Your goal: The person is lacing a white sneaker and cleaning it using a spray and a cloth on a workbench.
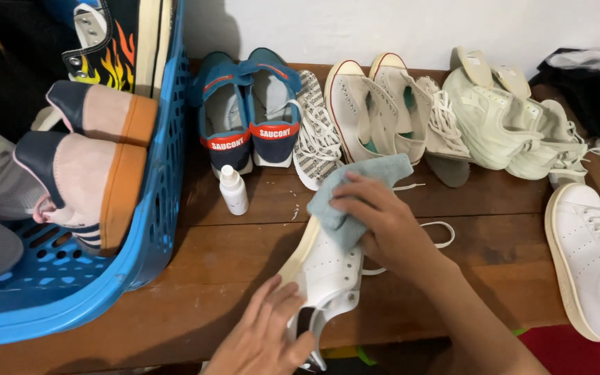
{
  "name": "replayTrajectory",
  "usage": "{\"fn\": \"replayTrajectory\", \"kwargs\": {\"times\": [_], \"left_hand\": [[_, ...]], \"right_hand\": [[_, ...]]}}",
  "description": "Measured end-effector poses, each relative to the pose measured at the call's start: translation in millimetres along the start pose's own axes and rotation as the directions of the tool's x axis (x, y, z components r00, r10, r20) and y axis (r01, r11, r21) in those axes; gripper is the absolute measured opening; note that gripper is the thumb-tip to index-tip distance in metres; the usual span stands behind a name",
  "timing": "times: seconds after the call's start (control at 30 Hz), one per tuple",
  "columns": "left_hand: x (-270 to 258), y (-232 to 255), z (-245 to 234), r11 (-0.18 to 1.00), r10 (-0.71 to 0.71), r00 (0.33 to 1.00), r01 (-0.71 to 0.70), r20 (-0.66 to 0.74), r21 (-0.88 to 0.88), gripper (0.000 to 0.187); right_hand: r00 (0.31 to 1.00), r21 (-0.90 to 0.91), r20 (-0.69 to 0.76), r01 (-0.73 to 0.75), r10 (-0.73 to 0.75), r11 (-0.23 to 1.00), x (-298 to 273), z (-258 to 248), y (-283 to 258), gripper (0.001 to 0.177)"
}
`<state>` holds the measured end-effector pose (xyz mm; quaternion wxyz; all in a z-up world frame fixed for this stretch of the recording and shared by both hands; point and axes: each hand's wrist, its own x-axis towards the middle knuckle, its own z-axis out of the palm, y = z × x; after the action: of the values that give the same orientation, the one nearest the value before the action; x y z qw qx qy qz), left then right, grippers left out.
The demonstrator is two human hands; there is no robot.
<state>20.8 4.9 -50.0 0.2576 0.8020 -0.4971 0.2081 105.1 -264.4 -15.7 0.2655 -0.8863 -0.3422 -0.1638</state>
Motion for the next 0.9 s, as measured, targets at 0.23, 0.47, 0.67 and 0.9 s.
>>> {"fn": "replayTrajectory", "kwargs": {"times": [0.23,0.47,0.67,0.9], "left_hand": [[-12,5,26,0.982,0.082,0.987,-0.057,-0.138,0.177,0.027],[-14,2,27,0.991,0.092,0.983,-0.074,-0.160,0.113,0.033],[-17,2,15,0.982,-0.189,0.978,0.191,-0.090,0.006,0.040],[-4,-17,-5,0.829,-0.506,0.862,0.494,0.026,-0.263,0.085]], "right_hand": [[0.948,0.362,0.256,0.086,-0.188,0.928,4,-6,-63,0.066],[0.975,0.511,0.152,0.061,-0.160,0.857,9,-27,-22,0.056],[0.998,-0.020,-0.046,0.051,-0.052,0.999,-8,-33,27,0.027],[0.789,-0.150,-0.611,-0.031,-0.068,0.988,-19,-45,-49,0.039]]}}
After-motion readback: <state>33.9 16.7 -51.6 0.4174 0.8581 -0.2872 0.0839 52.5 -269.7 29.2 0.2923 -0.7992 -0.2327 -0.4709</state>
